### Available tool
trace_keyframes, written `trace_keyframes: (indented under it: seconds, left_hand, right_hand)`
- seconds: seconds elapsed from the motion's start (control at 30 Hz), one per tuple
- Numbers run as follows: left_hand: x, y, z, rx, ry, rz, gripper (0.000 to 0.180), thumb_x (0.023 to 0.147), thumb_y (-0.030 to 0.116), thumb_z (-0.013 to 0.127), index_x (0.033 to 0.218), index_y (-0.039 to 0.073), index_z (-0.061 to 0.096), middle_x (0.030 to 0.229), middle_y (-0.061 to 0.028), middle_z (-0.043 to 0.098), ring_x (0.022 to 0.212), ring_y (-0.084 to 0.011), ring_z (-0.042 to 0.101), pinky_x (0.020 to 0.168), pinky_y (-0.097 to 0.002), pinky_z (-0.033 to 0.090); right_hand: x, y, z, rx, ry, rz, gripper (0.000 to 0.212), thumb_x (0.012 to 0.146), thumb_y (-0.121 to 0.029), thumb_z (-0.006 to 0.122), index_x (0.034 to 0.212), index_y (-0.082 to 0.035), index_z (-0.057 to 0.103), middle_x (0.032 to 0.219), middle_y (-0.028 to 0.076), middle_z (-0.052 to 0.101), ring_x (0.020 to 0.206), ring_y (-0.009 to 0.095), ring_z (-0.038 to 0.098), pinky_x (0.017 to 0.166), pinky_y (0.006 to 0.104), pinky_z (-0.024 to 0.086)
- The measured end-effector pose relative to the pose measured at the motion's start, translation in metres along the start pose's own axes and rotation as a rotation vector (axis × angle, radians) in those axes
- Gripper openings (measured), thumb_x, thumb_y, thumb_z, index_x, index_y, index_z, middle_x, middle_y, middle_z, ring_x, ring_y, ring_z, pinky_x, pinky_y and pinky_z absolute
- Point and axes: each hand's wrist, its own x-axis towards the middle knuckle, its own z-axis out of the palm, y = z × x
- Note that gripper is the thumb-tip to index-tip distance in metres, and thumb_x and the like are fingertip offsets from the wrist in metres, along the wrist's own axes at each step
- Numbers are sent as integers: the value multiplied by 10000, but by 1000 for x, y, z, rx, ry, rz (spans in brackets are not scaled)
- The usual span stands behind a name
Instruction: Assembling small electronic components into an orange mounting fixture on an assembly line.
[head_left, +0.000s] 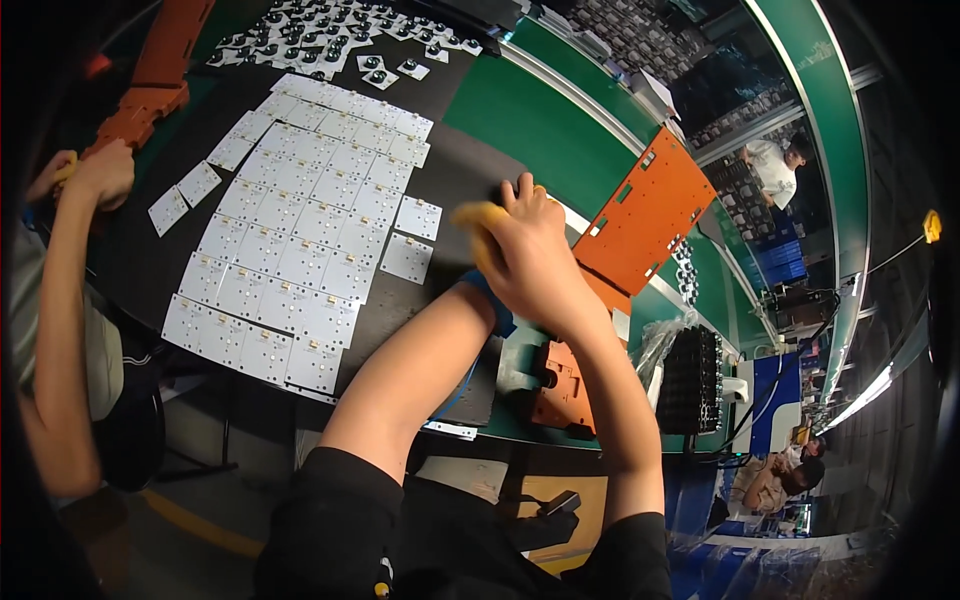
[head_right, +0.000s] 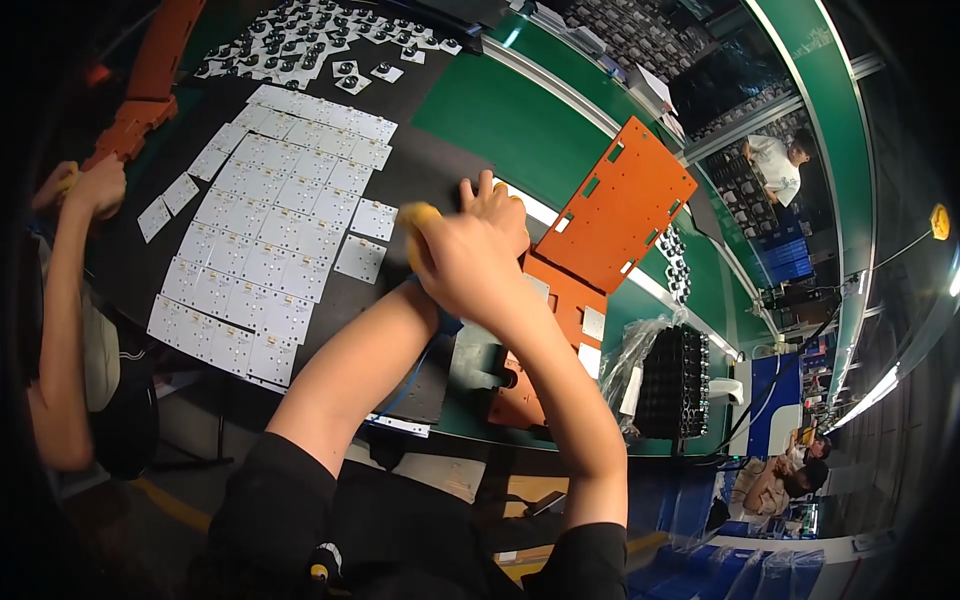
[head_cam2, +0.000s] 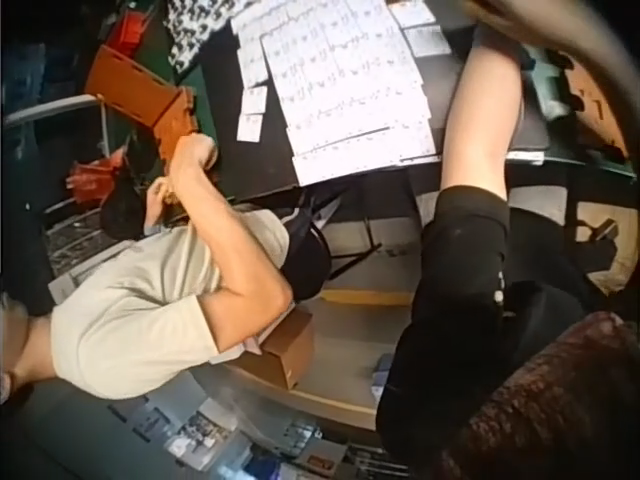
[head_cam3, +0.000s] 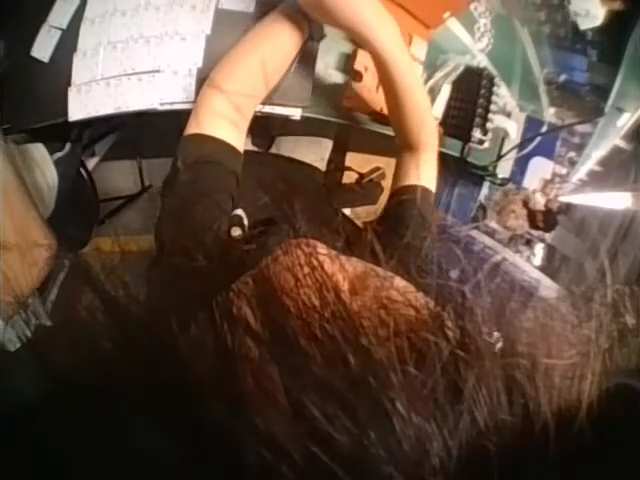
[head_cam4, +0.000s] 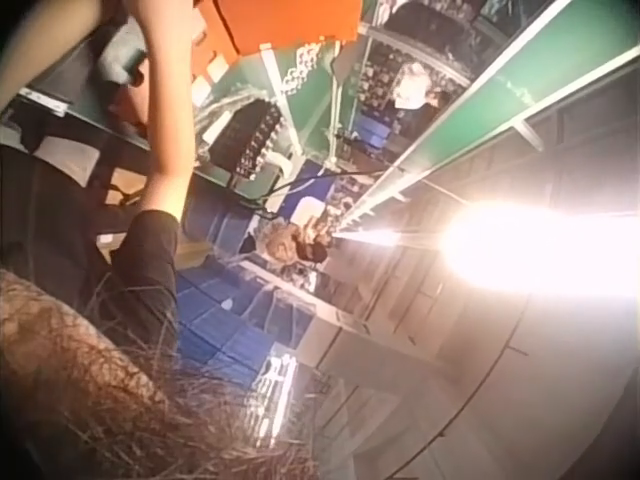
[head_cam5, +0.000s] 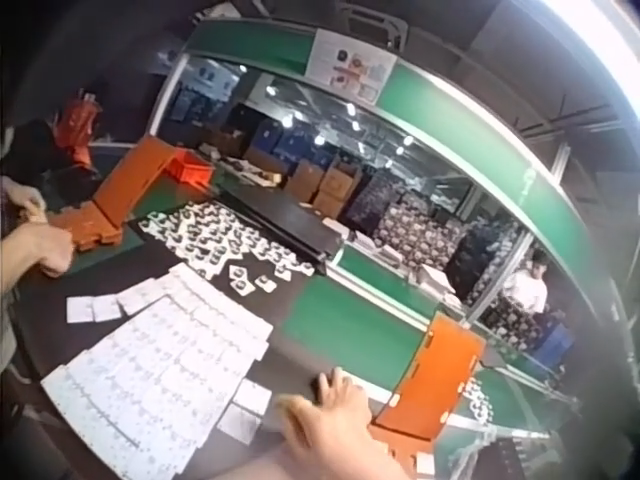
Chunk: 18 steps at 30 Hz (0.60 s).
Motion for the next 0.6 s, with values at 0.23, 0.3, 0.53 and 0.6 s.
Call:
trace_keyframes:
  seconds: [0.23, 0.3, 0.53, 0.6]
  left_hand:
    - [-5, 15, -18, -2, -11, 96, 148, 708, 183, 612, 735, 73, 707, 901, -92, 665, 1043, -291, 468, 853, -453, 343]
    - [-3, 14, -14, 13, -18, 62, 169, 706, 208, 606, 742, 76, 705, 930, -94, 668, 1034, -301, 467, 836, -454, 358]
    - [-3, 13, -18, 80, -39, 81, 195, 748, 214, 586, 690, 44, 663, 880, -111, 644, 1000, -341, 484, 833, -490, 412]
    - [-4, 13, -14, 123, -17, 124, 188, 748, 209, 586, 701, 49, 672, 882, -105, 647, 1000, -335, 483, 820, -481, 420]
  right_hand:
    - [47, 38, 49, 114, -110, 147, 189, 752, -178, 649, 912, -104, 715, 757, 167, 672, 724, 351, 645, 686, 471, 495]
    - [51, 43, 56, 166, -81, 149, 147, 739, -206, 654, 835, -123, 728, 775, 142, 683, 736, 344, 652, 701, 483, 498]
    - [45, 46, 42, 181, -16, 137, 160, 676, -133, 653, 798, -51, 714, 731, 192, 662, 686, 360, 647, 675, 416, 534]
    - [38, 51, 42, 128, 4, 177, 162, 667, -158, 657, 776, -52, 712, 725, 184, 662, 671, 365, 639, 669, 430, 525]
